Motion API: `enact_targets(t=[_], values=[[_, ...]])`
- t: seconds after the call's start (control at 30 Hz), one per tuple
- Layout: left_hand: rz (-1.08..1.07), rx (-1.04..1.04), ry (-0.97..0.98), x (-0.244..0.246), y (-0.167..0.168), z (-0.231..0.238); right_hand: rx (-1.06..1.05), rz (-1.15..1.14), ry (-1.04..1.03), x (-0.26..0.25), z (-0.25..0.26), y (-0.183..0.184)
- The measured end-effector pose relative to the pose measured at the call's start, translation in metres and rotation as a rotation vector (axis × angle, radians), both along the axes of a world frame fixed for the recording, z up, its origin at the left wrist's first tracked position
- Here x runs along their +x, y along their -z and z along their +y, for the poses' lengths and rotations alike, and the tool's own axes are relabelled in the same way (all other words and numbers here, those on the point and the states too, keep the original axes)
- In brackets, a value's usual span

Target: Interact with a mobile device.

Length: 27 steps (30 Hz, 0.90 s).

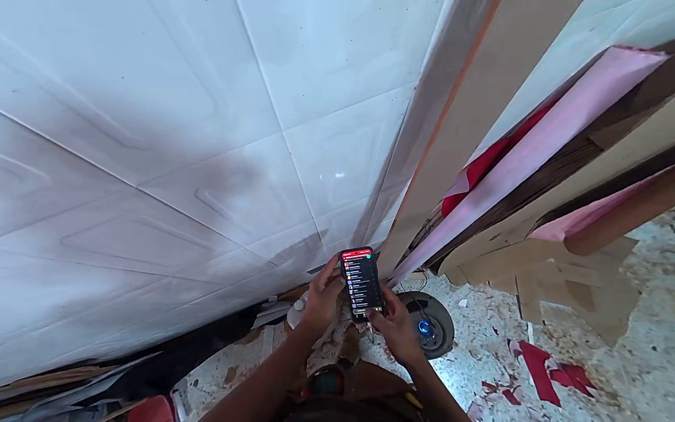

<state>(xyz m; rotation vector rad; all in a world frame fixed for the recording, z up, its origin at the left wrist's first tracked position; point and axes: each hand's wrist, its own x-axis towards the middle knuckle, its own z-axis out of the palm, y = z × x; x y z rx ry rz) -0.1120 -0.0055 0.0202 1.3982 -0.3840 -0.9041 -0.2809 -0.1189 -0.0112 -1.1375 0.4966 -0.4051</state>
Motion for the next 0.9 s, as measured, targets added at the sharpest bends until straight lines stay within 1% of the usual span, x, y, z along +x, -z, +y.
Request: enact_targets(t=[0.17,0.3,0.57,0.9], values=[[0.032,-0.013,-0.032,-0.001,-0.002,0.001,0.057,-0.050,-0.014,0.000,0.000,-0.001],[0.043,-0.067,-0.019,-0.001,0.000,0.004,0.064,-0.056,-0.037,0.003,-0.002,-0.001],[0.049,-0.080,-0.035,0.005,-0.003,0.006,0.050,-0.077,-0.151,0.006,-0.002,-0.002],[0.041,-0.053,-0.045,0.000,0.005,0.009,0.006,-0.008,-0.077,0.010,-0.001,0.004]])
